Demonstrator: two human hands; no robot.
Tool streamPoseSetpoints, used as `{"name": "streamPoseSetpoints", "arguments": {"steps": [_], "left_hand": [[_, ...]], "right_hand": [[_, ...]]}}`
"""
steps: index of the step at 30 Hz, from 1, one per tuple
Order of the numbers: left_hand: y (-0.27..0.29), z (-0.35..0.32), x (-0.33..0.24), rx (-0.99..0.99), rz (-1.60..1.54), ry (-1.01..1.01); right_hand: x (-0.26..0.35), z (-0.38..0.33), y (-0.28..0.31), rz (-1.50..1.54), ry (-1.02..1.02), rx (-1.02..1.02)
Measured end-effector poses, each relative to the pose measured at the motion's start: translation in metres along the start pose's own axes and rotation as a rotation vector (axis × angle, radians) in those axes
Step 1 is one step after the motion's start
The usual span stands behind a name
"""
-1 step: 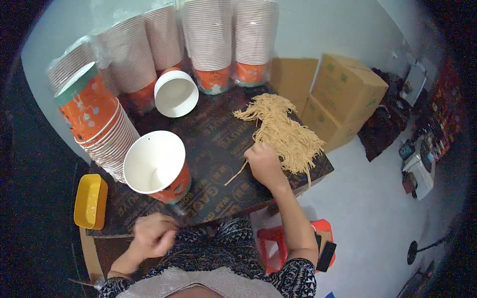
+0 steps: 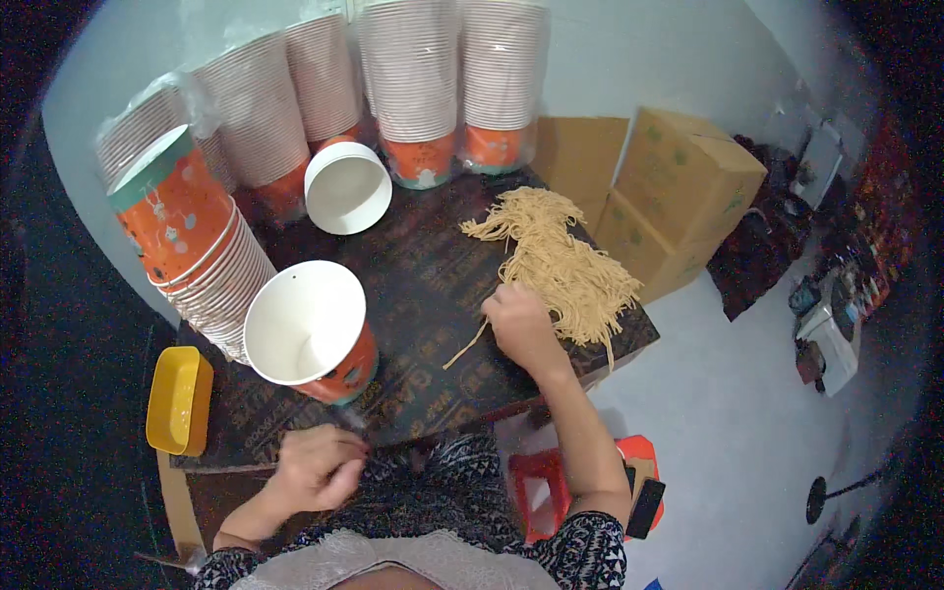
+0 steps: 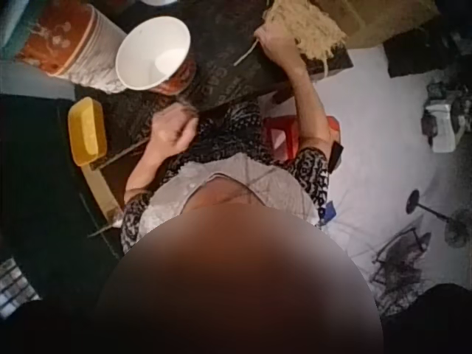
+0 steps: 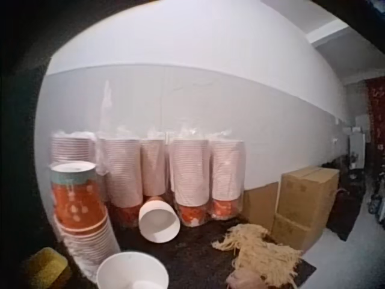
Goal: Tie strings to paper cups at a workstation.
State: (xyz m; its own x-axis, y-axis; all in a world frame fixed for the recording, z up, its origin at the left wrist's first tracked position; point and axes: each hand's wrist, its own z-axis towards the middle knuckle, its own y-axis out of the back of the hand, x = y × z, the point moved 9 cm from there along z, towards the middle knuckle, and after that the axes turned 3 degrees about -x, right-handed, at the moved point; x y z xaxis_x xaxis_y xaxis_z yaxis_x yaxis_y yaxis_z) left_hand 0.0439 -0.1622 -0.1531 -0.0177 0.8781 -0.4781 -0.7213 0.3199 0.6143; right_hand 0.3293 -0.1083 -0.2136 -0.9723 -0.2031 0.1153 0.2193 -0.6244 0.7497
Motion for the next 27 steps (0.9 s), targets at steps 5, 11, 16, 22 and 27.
{"name": "streamPoseSetpoints", "arguments": {"steps": [5, 11, 16, 22, 27], "left_hand": [[-0.041, 0.030, -0.001, 0.115, -0.070, -0.033], [-0.080, 0.064, 0.035, 0.255, 0.096, 0.133], [-0.126, 0.101, 0.075, 0.114, 0.259, 0.155], [-0.178, 0.137, 0.123, -0.112, 0.443, 0.247], [-0.197, 0.152, 0.138, -0.091, 0.525, 0.297]], "right_hand": [[0.005, 0.003, -0.009, -0.146, 0.151, 0.027], [-0.019, -0.001, 0.012, 0.184, -0.037, -0.094], [-0.042, -0.011, 0.016, 0.309, -0.172, -0.120], [-0.053, -0.018, -0.003, 0.379, -0.247, -0.083], [-0.057, -0.023, -0.002, 0.429, -0.317, -0.081]]}}
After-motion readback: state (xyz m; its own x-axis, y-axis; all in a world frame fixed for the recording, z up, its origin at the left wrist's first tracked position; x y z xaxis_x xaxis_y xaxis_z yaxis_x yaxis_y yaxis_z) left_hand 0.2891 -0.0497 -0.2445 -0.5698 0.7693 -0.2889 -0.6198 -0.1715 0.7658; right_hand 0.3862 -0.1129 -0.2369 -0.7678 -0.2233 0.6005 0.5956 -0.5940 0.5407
